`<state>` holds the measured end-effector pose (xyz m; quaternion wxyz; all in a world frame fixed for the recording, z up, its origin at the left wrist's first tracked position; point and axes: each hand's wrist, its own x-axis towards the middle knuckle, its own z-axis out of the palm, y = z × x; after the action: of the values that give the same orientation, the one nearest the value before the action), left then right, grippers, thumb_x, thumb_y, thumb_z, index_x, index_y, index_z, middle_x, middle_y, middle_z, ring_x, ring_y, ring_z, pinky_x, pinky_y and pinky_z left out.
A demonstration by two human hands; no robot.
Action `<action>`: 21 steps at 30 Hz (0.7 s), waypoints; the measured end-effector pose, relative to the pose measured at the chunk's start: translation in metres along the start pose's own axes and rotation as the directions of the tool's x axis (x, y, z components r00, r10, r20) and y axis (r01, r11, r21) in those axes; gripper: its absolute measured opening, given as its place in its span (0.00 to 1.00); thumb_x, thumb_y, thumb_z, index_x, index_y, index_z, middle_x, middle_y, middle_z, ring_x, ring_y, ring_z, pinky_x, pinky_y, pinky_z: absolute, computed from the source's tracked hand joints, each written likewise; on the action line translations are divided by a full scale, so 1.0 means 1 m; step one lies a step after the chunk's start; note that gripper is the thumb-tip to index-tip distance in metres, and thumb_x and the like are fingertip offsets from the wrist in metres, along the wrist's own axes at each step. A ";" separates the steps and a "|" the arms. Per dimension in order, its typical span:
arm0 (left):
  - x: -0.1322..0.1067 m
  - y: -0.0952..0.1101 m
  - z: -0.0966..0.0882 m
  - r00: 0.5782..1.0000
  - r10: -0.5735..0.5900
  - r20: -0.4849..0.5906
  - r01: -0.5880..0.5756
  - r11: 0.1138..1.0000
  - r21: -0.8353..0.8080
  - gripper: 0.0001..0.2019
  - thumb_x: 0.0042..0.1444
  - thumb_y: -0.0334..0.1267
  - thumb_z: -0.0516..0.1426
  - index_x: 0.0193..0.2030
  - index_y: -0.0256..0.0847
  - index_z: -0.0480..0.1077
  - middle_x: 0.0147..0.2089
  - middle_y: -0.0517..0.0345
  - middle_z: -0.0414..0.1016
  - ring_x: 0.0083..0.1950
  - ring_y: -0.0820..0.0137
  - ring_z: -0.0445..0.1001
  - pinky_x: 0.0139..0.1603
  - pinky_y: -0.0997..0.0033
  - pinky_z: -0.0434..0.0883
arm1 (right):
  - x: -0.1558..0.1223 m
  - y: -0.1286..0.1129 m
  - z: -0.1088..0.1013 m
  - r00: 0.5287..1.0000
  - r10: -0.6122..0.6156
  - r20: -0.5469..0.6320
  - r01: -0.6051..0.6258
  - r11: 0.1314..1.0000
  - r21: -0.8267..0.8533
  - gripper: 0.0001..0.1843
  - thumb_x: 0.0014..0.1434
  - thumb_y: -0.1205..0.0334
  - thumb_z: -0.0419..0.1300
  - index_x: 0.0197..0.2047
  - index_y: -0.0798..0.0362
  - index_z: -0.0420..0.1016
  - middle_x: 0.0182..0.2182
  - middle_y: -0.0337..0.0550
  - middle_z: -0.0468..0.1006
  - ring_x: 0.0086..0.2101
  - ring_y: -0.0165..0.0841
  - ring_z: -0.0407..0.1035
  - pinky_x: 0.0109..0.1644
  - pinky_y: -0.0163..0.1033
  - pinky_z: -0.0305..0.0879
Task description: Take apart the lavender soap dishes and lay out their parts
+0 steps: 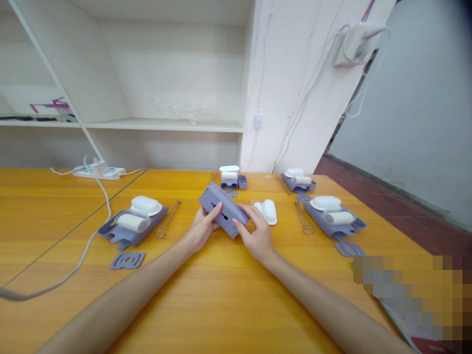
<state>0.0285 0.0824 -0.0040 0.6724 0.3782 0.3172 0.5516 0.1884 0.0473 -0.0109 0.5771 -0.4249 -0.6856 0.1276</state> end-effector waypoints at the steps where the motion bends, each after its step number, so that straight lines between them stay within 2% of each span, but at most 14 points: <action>1: 0.001 0.000 -0.002 1.000 0.013 -0.018 -0.013 1.000 0.005 0.23 0.48 0.43 0.64 0.50 0.40 0.65 0.50 0.48 0.73 0.46 0.64 0.75 0.49 0.57 0.74 | 0.000 0.001 0.000 1.000 0.028 0.003 -0.028 1.000 0.007 0.19 0.57 0.60 0.59 0.52 0.50 0.69 0.46 0.47 0.72 0.46 0.37 0.67 0.51 0.43 0.65; 5: 0.005 0.001 -0.007 0.996 0.056 -0.077 -0.057 0.998 -0.017 0.23 0.48 0.43 0.64 0.49 0.42 0.64 0.50 0.50 0.72 0.44 0.66 0.75 0.46 0.56 0.75 | 0.001 0.008 0.002 0.973 0.205 0.109 -0.213 0.975 0.069 0.27 0.56 0.56 0.60 0.58 0.51 0.63 0.43 0.47 0.74 0.38 0.35 0.70 0.40 0.41 0.69; 8: 0.007 0.002 -0.008 0.993 0.068 -0.095 -0.071 0.997 -0.029 0.23 0.48 0.44 0.64 0.49 0.43 0.64 0.52 0.50 0.71 0.46 0.66 0.75 0.48 0.55 0.74 | 0.001 0.010 0.002 0.948 0.270 0.167 -0.290 0.950 0.113 0.28 0.57 0.56 0.58 0.59 0.52 0.60 0.40 0.45 0.75 0.33 0.33 0.70 0.35 0.38 0.69; 17: 0.006 0.003 -0.007 0.998 0.050 -0.044 -0.050 0.999 -0.008 0.24 0.47 0.44 0.64 0.49 0.42 0.63 0.51 0.49 0.72 0.46 0.65 0.76 0.49 0.54 0.73 | 0.002 0.005 0.001 0.966 0.221 0.134 -0.229 0.972 0.050 0.28 0.55 0.58 0.58 0.59 0.50 0.60 0.45 0.44 0.73 0.36 0.32 0.69 0.38 0.38 0.68; 21: 0.005 0.003 -0.007 0.998 0.053 -0.035 -0.052 0.998 0.029 0.24 0.48 0.44 0.64 0.49 0.41 0.63 0.51 0.48 0.72 0.46 0.64 0.76 0.48 0.53 0.74 | 0.002 0.004 0.000 0.984 0.154 0.092 -0.155 0.988 0.006 0.28 0.55 0.59 0.58 0.59 0.49 0.61 0.48 0.44 0.72 0.39 0.33 0.68 0.42 0.39 0.67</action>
<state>0.0224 0.0883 -0.0053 0.6465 0.3860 0.3269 0.5711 0.1904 0.0510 -0.0122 0.5361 -0.4668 -0.6755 0.1958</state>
